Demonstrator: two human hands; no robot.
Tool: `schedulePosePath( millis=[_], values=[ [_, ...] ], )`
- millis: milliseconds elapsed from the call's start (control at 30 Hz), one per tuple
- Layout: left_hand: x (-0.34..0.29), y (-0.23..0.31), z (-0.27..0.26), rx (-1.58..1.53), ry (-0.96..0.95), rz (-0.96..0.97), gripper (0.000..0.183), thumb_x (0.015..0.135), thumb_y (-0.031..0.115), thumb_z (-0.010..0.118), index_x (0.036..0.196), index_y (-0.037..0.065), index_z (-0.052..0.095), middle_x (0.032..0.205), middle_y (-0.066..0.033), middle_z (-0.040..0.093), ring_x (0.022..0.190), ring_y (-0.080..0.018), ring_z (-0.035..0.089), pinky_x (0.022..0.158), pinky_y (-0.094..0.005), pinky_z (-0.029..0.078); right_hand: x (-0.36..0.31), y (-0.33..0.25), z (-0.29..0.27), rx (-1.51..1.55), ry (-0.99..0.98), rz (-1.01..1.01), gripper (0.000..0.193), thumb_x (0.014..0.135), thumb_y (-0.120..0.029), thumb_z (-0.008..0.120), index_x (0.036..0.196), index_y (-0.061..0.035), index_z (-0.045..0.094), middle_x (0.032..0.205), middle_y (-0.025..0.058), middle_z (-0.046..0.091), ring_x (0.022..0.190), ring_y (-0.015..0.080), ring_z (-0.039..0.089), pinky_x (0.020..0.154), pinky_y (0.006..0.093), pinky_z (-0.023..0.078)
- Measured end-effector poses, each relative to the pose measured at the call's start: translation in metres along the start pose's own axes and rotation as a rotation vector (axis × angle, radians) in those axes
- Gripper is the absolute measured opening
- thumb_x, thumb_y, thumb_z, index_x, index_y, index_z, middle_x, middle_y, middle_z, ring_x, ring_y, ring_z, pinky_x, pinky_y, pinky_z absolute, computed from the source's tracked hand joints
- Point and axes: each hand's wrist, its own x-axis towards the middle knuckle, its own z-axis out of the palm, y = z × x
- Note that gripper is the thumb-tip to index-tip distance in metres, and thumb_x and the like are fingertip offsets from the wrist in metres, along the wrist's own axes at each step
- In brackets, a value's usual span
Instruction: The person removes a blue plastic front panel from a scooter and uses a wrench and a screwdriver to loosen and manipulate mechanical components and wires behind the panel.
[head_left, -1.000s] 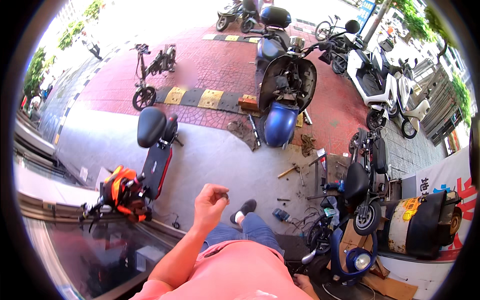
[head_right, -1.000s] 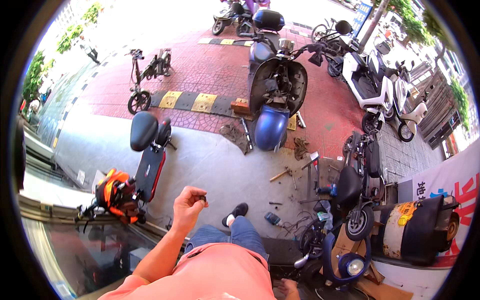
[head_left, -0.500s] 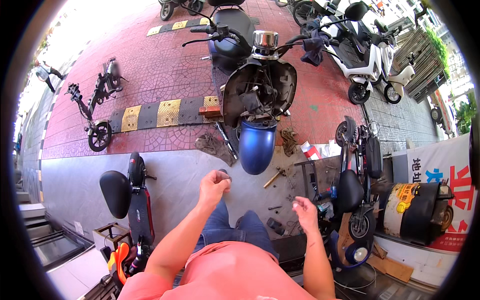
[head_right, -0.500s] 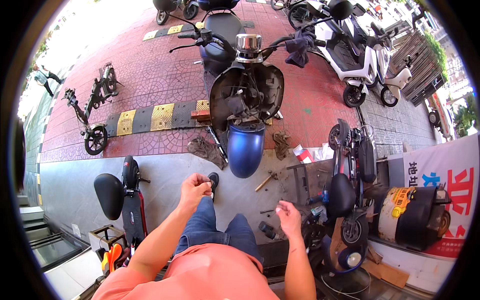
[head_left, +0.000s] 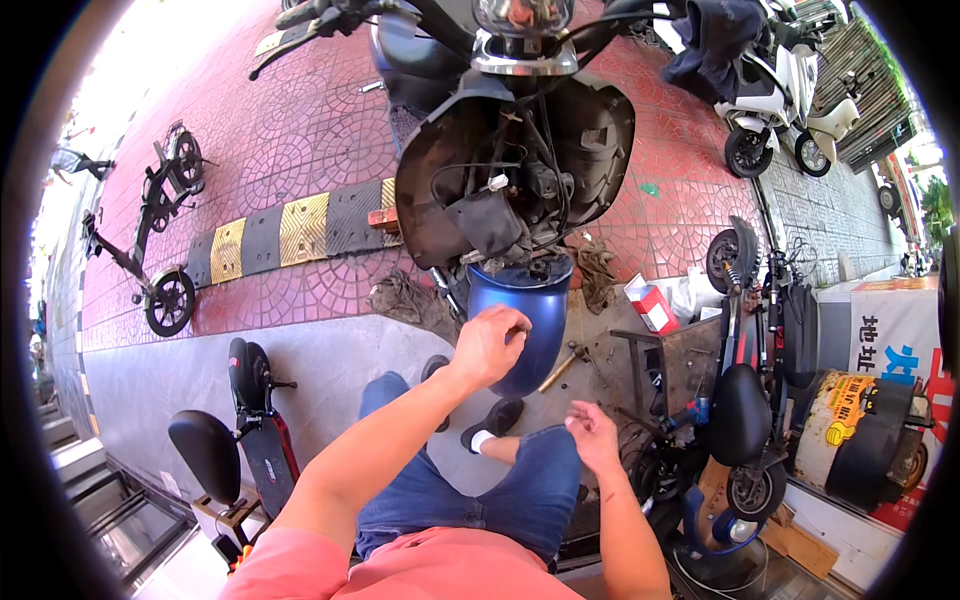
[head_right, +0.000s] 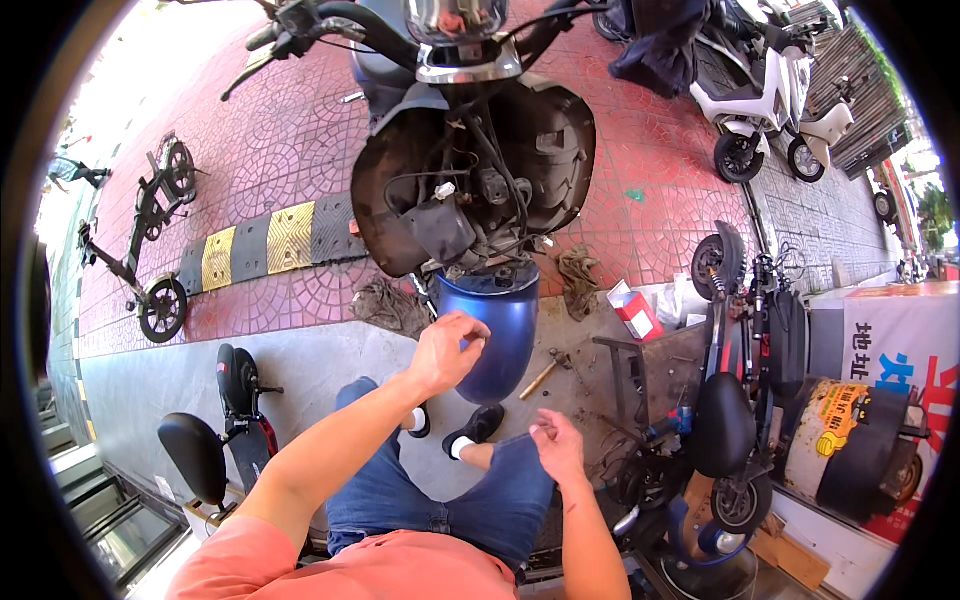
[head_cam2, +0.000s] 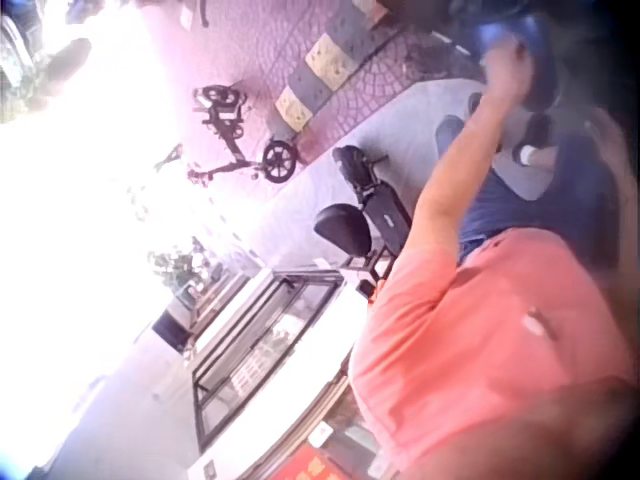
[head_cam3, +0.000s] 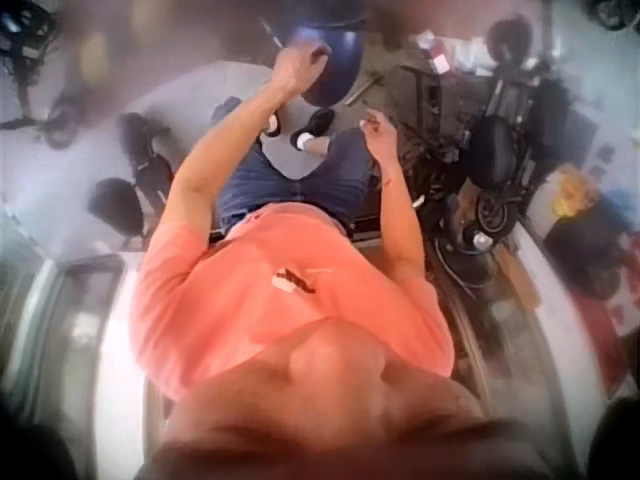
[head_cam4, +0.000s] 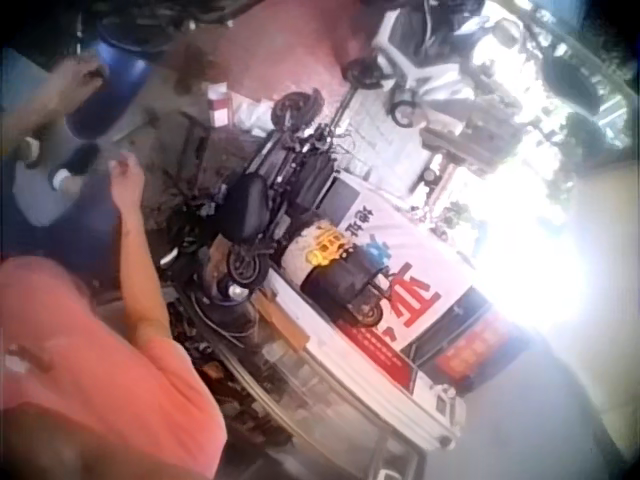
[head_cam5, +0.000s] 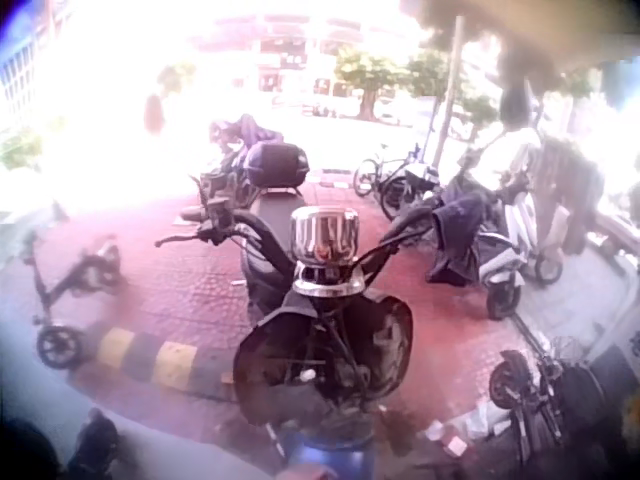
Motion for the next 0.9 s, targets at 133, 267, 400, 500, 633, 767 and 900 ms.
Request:
schedulePosePath(
  millis=[133,267,400,500,633,767,900],
  values=[
    [0.038,-0.051,0.019,0.058,0.190,0.245,0.015,0.085,-0.001,0.077,0.100,0.004,0.076,0.105,-0.0129,0.075,0.106,-0.0355,0.071,0.095,-0.0460,0.058,0.104,0.067,-0.002,0.231,0.213,-0.052,0.036,0.102,-0.011,0.073,0.136,0.0005,0.070,0.108,0.0085,0.079,0.086,0.0161,0.073,0.081,0.0311,0.059],
    [0.046,-0.092,0.036,0.087,0.288,0.504,0.021,0.082,-0.007,0.080,0.099,0.004,0.075,0.106,-0.0117,0.074,0.113,-0.0372,0.072,0.098,-0.0468,0.058,0.192,0.113,0.016,0.685,0.393,0.018,0.025,0.107,-0.011,0.066,0.131,-0.0031,0.071,0.104,0.0062,0.077,0.078,0.0118,0.070,0.069,0.0263,0.054],
    [0.064,-0.119,0.053,0.068,0.482,0.644,0.021,0.082,-0.007,0.080,0.100,0.003,0.075,0.105,-0.0130,0.074,0.111,-0.0377,0.073,0.093,-0.0444,0.059,0.263,0.127,0.045,0.924,0.354,-0.114,0.024,0.108,-0.012,0.066,0.130,-0.0024,0.070,0.105,0.0075,0.077,0.079,0.0123,0.070,0.069,0.0268,0.055],
    [0.065,-0.138,0.061,0.049,0.603,0.618,0.018,0.086,-0.007,0.080,0.102,0.002,0.076,0.105,-0.0148,0.074,0.104,-0.0359,0.076,0.089,-0.0418,0.061,0.270,0.128,0.078,0.894,0.261,-0.148,0.024,0.109,-0.012,0.066,0.130,-0.0010,0.069,0.105,0.0078,0.077,0.079,0.0121,0.069,0.069,0.0271,0.055],
    [0.061,-0.149,0.048,-0.174,0.725,0.256,0.012,0.093,-0.001,0.079,0.104,-0.002,0.076,0.104,-0.0125,0.075,0.095,-0.0227,0.072,0.091,-0.0308,0.055,0.248,0.095,0.098,0.785,0.159,-0.230,0.021,0.109,-0.012,0.067,0.125,0.0020,0.072,0.105,0.0039,0.075,0.082,0.0088,0.066,0.074,0.0260,0.054],
    [0.078,-0.165,0.080,-0.425,0.679,0.121,0.013,0.098,0.001,0.080,0.110,-0.003,0.077,0.105,-0.0017,0.076,0.097,-0.0087,0.065,0.091,-0.0250,0.051,0.268,0.139,0.092,0.806,0.115,-0.308,0.020,0.109,-0.011,0.067,0.123,0.0020,0.073,0.105,0.0030,0.075,0.085,0.0080,0.066,0.077,0.0253,0.054],
    [0.080,-0.180,0.071,-0.321,0.645,0.125,0.011,0.097,0.000,0.079,0.108,-0.003,0.078,0.105,-0.0020,0.077,0.098,-0.0094,0.065,0.094,-0.0284,0.052,0.258,0.135,0.091,0.834,0.059,-0.204,0.020,0.109,-0.011,0.067,0.124,0.0015,0.072,0.105,0.0050,0.076,0.084,0.0097,0.068,0.076,0.0268,0.056]
  ],
)
